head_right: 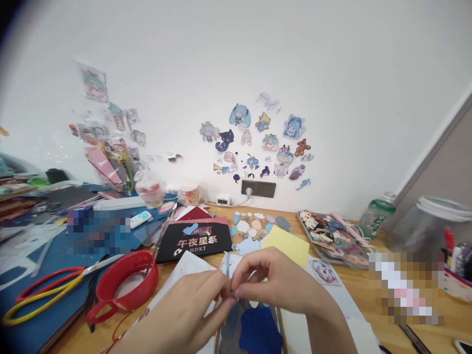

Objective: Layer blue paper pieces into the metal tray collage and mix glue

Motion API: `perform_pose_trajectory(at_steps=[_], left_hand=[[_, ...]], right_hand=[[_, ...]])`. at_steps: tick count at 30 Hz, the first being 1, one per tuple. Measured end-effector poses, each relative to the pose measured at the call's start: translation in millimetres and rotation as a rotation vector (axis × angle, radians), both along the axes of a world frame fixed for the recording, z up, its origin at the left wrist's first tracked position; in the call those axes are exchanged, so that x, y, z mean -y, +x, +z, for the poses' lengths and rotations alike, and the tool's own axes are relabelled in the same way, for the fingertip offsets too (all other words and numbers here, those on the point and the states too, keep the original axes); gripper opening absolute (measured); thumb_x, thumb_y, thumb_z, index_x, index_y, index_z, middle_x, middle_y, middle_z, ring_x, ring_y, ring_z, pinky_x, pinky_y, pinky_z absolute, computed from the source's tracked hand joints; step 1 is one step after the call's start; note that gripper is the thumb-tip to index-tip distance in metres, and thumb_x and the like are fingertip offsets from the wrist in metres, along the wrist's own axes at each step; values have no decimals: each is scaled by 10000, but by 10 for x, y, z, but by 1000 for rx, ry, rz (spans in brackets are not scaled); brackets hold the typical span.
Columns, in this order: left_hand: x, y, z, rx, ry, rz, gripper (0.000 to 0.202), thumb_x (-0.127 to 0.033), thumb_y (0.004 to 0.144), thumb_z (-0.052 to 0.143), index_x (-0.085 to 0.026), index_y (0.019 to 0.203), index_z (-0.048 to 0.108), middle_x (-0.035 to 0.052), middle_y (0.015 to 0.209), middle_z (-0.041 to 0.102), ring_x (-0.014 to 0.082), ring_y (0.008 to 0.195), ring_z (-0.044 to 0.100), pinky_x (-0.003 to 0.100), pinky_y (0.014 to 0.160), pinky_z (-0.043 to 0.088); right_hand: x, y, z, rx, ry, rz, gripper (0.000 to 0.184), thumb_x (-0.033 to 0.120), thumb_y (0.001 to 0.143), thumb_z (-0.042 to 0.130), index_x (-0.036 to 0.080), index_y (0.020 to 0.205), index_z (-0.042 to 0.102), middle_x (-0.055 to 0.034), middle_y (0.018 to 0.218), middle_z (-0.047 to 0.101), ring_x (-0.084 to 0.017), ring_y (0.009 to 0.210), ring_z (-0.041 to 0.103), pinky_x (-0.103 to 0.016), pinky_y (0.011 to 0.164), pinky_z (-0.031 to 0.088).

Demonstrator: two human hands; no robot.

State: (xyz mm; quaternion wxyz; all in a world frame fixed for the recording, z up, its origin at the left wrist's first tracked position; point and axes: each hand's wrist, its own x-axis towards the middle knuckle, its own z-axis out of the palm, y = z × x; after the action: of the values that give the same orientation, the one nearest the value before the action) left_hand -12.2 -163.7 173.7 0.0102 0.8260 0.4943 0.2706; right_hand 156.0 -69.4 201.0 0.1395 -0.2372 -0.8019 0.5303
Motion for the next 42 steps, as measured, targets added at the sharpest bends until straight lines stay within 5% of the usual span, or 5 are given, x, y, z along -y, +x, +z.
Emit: perform_pose_trajectory(at_steps=[11,18,23,35,42], left_hand=[[-48,134,-135,207,34,-22,111,-96,739,379,-201,702,388,-22,507,461,110,416,386,238,390,206],[-105,-7,-85,964,-208,131,233,-308,880,348,-194,677,362,-36,612,371,87,541,353,190,490,308],[-155,-50,-11,1334,-331,-31,263,-391,846,452,-185,703,373,-56,626,331,46,485,305,147,433,288],[-148,-169,61,1116,-220,36,115,-289,793,579,-178,817,591,-14,648,522,69,535,480,165,477,409],[-4,-643,339,1128,333,389,77,-266,738,634,-199,730,597,-38,590,518,73,494,464,181,448,394]], right_hand=[[107,40,105,-39,59,55,51,197,738,624,239,746,651,-1,758,655,-125,703,604,-233,678,512],[212,-243,-4,-198,299,-183,170,206,752,608,281,900,643,-4,925,637,-157,839,600,-269,746,530],[278,-414,-108,-276,507,-346,178,232,753,619,292,916,656,11,840,666,-151,727,600,-263,651,518],[155,-365,-100,-314,308,-308,145,318,729,658,267,859,698,-6,797,688,-161,710,632,-260,638,532],[-445,-905,-714,34,632,-282,221,250,866,472,202,977,657,-40,974,663,-155,875,603,-260,745,500]])
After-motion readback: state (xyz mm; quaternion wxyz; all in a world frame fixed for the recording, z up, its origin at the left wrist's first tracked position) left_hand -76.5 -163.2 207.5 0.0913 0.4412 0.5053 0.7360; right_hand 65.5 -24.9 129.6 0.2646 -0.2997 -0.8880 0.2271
